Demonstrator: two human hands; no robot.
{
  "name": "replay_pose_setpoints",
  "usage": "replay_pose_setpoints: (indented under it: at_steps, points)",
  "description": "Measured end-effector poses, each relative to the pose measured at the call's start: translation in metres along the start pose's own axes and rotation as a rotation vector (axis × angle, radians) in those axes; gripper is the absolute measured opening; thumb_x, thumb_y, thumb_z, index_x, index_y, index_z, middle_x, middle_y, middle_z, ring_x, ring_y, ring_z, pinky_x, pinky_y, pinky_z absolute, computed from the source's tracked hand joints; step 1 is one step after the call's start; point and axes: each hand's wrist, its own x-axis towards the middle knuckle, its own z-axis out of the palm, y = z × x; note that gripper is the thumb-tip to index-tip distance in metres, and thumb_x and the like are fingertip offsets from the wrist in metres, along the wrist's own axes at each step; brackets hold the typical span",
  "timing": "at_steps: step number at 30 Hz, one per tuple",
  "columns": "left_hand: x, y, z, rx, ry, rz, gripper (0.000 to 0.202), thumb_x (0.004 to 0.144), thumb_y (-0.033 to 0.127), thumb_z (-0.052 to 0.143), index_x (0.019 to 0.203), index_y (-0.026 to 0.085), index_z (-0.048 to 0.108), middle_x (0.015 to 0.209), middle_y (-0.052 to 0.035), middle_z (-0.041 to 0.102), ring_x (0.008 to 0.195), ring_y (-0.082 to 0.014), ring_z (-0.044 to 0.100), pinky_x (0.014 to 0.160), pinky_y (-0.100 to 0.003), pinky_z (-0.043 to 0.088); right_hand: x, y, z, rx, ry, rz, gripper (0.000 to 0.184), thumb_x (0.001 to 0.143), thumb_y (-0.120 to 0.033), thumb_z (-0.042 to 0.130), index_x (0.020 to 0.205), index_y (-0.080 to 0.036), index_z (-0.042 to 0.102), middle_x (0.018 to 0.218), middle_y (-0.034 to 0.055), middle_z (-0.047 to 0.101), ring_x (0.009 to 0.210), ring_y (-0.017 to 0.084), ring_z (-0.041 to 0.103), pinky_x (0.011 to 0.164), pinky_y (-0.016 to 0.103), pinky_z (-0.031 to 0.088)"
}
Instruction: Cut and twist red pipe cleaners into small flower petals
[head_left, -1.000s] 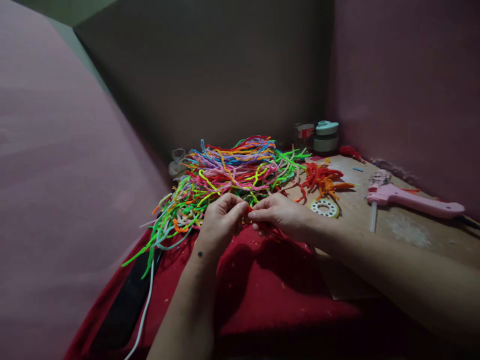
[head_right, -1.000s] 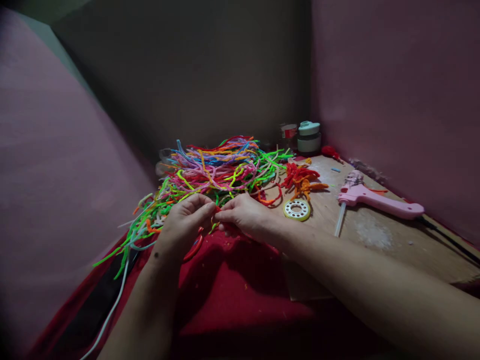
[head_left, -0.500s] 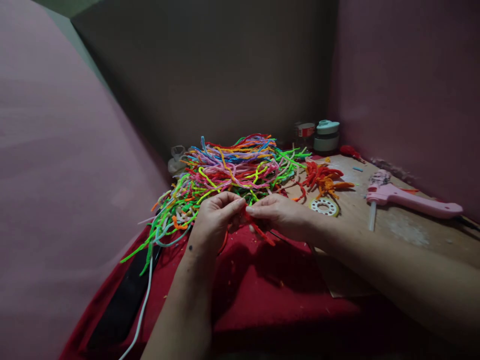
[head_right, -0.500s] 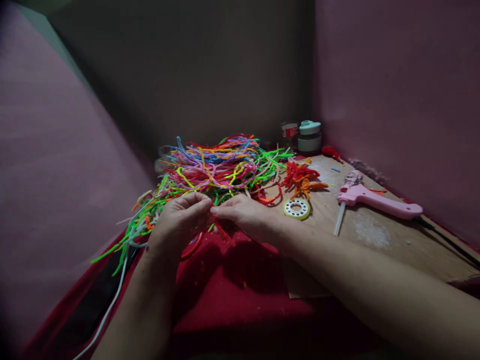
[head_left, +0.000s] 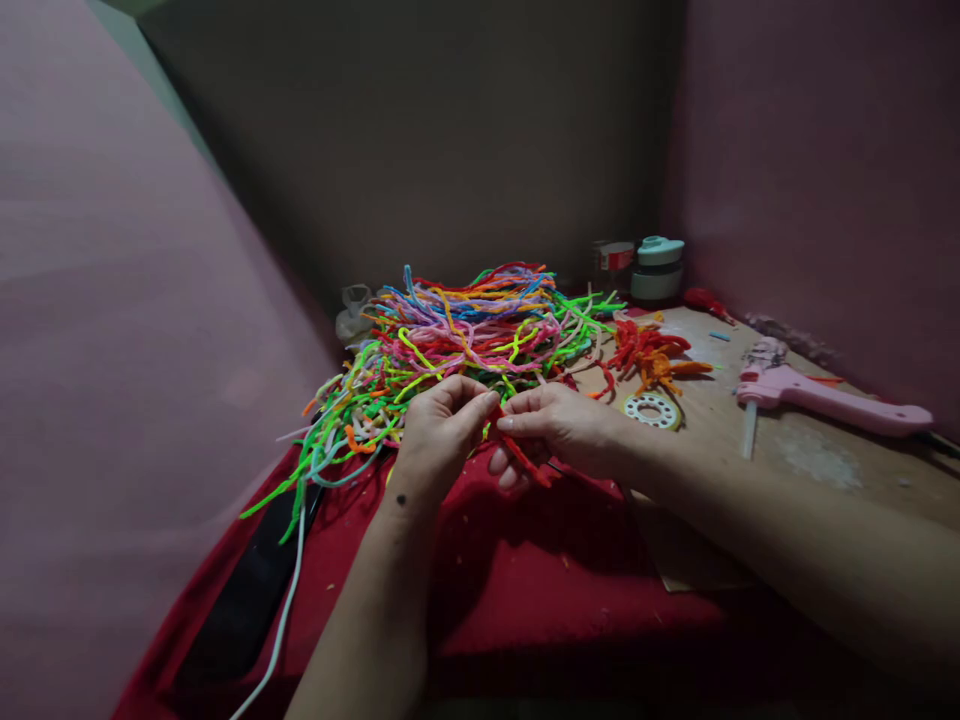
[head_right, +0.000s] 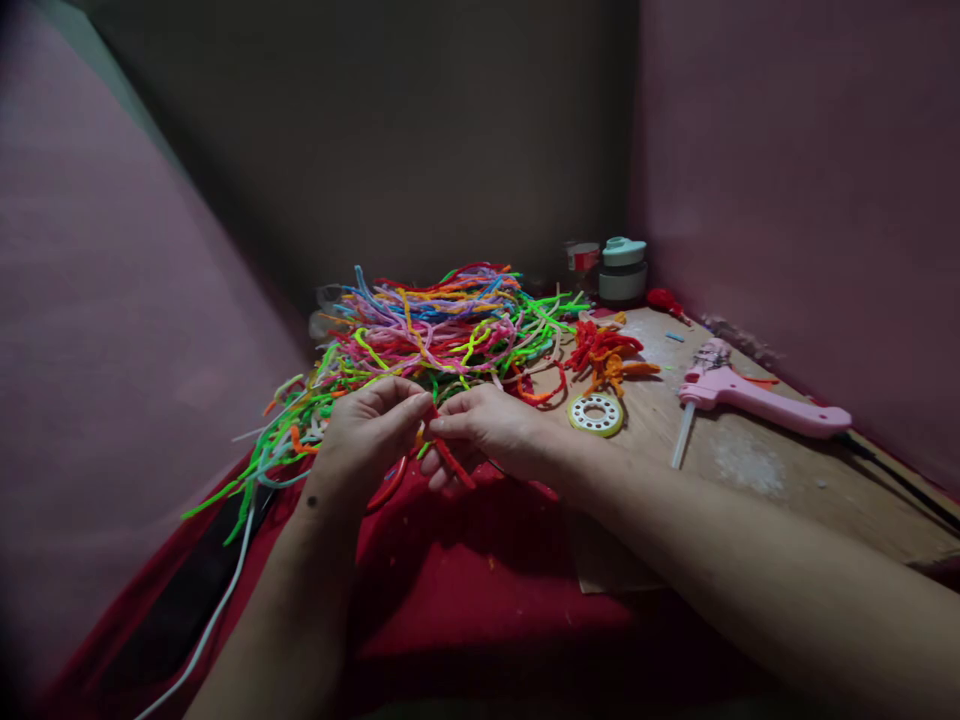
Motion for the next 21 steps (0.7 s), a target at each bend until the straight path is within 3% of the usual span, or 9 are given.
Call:
replay_pose_setpoints:
  at_steps: [3,7,10,14,21]
  points:
    - [0.000,-0.001,0.001,0.018,-0.007,0.017,0.017,0.071,0.029,0.065,0.068,0.014,0.057,0.049,0.0057,0.048,0.042,-0.0035,0.039,0.040,-0.015,0.030,0.001,0.001,-0.001,-0.116,0.084,-0.072,0.015,0.069,-0.023,0.065,0.063,-0.011,0.058,0.057,0.0034,0.061,0.049,0.011,0.054,0.052,0.025,0.040]
    - [0.002,-0.004,0.002,-0.095,-0.028,-0.019,0.023,0.071,0.036,0.065,0.075,0.016,0.054,0.051,0.0060,0.050,0.039,-0.0044,0.040,0.039,-0.016,0.030,0.001,-0.001,-0.003,-0.139,0.293,-0.194,0.018,0.062,-0.025,0.070,0.057,-0.012,0.060,0.049,-0.0035,0.050,0.046,0.006,0.038,0.049,0.024,0.028]
    - [0.003,-0.007,0.001,-0.154,-0.174,-0.098,0.029,0.072,0.041,0.064,0.076,0.015,0.055,0.052,0.0034,0.054,0.038,-0.0046,0.041,0.038,-0.017,0.030,0.000,-0.005,-0.003,-0.034,0.390,-0.298,0.021,0.060,-0.029,0.073,0.058,-0.012,0.062,0.052,-0.0033,0.052,0.048,0.006,0.039,0.051,0.025,0.028]
    - [0.000,-0.009,0.004,-0.245,-0.357,-0.135,0.024,0.074,0.036,0.063,0.073,0.012,0.059,0.058,0.0021,0.054,0.040,-0.0027,0.039,0.040,-0.017,0.028,0.001,-0.005,-0.002,0.109,0.369,-0.295,0.022,0.057,-0.029,0.075,0.065,-0.012,0.064,0.057,-0.0005,0.057,0.053,0.009,0.047,0.055,0.026,0.033]
    - [-0.005,-0.002,0.017,-0.296,-0.247,-0.169,0.021,0.070,0.029,0.065,0.084,0.014,0.064,0.050,0.0059,0.048,0.035,-0.0015,0.030,0.036,-0.016,0.019,0.007,0.000,-0.001,0.373,0.375,-0.236,0.010,0.056,-0.014,0.070,0.055,-0.012,0.060,0.052,-0.0016,0.052,0.049,0.007,0.041,0.051,0.024,0.030]
